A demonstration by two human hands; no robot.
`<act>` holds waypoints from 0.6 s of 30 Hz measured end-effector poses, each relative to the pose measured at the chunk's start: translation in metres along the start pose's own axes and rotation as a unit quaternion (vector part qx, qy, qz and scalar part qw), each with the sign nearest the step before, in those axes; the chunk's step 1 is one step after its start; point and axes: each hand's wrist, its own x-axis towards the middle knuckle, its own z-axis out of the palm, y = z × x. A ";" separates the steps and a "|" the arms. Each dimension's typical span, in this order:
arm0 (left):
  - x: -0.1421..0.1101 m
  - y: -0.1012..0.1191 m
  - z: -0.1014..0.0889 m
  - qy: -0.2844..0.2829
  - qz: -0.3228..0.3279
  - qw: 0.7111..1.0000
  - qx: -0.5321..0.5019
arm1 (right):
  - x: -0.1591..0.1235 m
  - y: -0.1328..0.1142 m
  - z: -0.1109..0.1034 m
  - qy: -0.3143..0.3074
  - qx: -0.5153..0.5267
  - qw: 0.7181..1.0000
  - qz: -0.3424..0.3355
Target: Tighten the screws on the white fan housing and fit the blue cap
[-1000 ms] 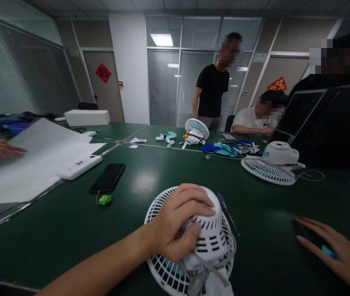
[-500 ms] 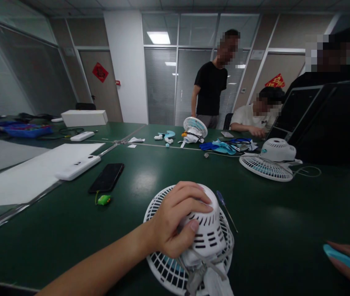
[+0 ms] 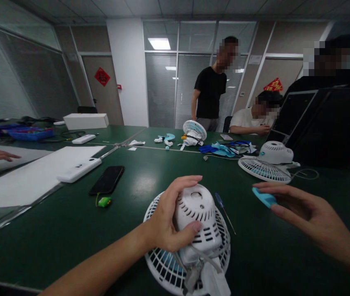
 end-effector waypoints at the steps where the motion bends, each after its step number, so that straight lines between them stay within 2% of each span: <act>1: -0.001 0.000 0.000 0.002 -0.020 1.000 -0.004 | 0.010 -0.014 0.011 -0.030 0.016 0.999 -0.030; 5: -0.001 0.001 0.001 0.014 -0.077 0.996 -0.031 | 0.038 -0.054 0.052 -0.120 0.090 0.980 -0.130; 9: 0.000 0.002 0.003 0.022 -0.069 0.996 -0.060 | 0.054 -0.073 0.078 -0.199 0.095 0.954 -0.203; 12: 0.000 0.002 0.003 0.021 -0.070 0.996 -0.051 | 0.060 -0.078 0.082 -0.237 0.084 0.943 -0.219; 18: -0.001 0.002 0.003 0.017 -0.068 0.997 -0.044 | 0.064 -0.075 0.073 -0.257 0.057 0.937 -0.232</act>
